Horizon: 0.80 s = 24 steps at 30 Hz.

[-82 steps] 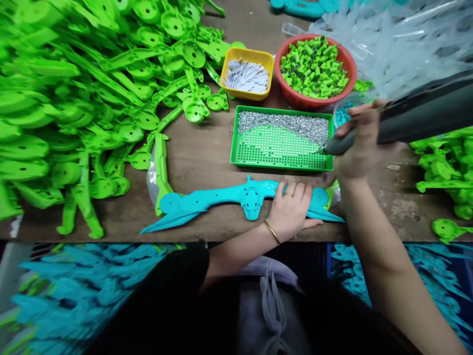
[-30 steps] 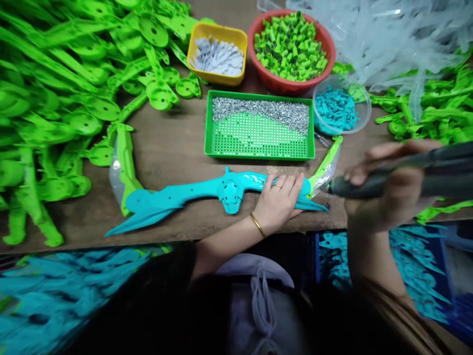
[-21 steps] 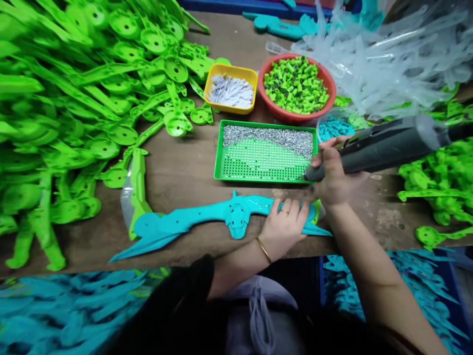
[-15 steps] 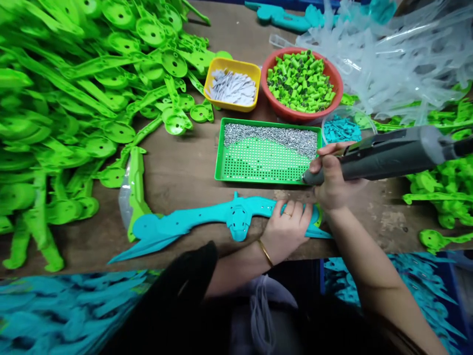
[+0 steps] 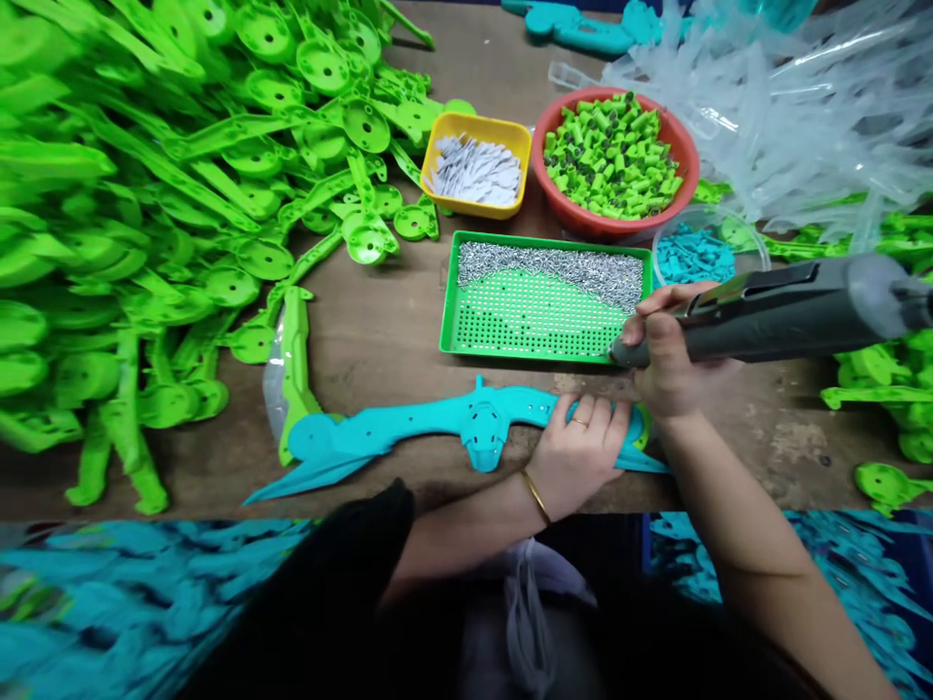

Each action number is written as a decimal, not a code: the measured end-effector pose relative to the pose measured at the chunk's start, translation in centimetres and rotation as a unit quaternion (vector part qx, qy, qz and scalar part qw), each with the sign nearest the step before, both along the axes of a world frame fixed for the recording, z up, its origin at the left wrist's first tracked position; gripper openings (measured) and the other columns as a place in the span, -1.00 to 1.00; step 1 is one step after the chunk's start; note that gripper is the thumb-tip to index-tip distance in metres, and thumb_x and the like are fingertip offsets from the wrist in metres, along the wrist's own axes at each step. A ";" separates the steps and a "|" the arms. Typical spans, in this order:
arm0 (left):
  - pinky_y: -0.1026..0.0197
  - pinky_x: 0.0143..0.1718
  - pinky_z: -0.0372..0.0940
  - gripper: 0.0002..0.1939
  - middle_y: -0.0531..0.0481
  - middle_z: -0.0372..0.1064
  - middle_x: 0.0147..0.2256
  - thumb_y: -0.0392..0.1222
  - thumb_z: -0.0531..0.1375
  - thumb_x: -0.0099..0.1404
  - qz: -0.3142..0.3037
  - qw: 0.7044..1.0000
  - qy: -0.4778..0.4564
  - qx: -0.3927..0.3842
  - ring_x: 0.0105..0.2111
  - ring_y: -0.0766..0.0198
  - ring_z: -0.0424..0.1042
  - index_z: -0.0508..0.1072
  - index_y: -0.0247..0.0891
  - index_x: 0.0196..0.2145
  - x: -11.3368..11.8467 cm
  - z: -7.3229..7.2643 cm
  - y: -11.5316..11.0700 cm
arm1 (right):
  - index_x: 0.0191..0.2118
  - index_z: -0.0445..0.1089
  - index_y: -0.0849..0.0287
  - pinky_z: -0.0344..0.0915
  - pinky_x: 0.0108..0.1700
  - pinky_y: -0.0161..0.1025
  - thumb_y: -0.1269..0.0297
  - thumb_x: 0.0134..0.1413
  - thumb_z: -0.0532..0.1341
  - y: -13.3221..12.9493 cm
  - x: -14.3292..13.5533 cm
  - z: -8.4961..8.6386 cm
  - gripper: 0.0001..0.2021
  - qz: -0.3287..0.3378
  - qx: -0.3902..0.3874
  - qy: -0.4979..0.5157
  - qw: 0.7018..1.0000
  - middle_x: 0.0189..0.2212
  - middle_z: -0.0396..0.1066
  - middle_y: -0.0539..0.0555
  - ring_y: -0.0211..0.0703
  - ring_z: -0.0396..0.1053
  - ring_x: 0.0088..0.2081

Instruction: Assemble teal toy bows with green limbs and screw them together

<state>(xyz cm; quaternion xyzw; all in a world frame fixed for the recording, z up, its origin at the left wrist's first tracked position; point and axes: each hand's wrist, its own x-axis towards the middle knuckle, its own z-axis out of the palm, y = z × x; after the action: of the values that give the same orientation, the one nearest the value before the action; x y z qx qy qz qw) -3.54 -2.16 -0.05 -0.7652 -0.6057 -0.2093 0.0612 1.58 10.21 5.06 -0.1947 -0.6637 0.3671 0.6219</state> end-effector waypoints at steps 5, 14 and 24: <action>0.00 0.04 0.23 -0.33 -0.24 0.40 -0.06 0.08 0.23 0.19 -0.002 1.000 0.005 0.011 -0.08 0.07 0.37 0.29 -0.44 0.13 -0.1 -0.3 0.1 | -0.21 0.31 0.04 0.31 -0.55 -0.34 0.15 0.02 0.32 -0.2 0.1 1.2 -0.76 0.002 0.020 0.016 1.000 -0.37 0.41 -0.11 -0.40 0.30 -0.59; -0.02 0.09 0.17 -0.23 -0.31 0.38 -0.03 0.17 0.17 0.24 -0.008 1.000 -0.007 -0.010 -0.03 0.03 0.35 0.23 -0.54 0.16 -0.1 -0.6 0.4 | -0.18 0.38 0.03 0.28 -0.64 -0.33 0.21 0.03 0.31 -5.5 6.1 3.9 -0.79 -0.014 0.036 0.026 0.999 -0.38 0.41 -0.08 -0.37 0.27 -0.63; -0.05 0.07 0.17 -0.21 -0.30 0.37 -0.03 0.18 0.16 0.24 -0.013 1.000 0.003 -0.016 -0.03 0.02 0.34 0.18 -0.53 0.18 -0.3 -0.6 0.4 | -0.22 0.27 0.06 0.32 -0.59 -0.30 0.25 0.01 0.33 -6.5 7.8 1.3 -0.76 0.002 0.013 -0.021 1.000 -0.42 0.35 -0.08 -0.33 0.28 -0.59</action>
<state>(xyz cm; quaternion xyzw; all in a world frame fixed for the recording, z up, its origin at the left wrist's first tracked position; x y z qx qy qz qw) -3.87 -1.72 -0.69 -0.7742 -0.5991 -0.1984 0.0478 9.37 3.68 6.40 -0.1930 -0.6819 0.3557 0.6093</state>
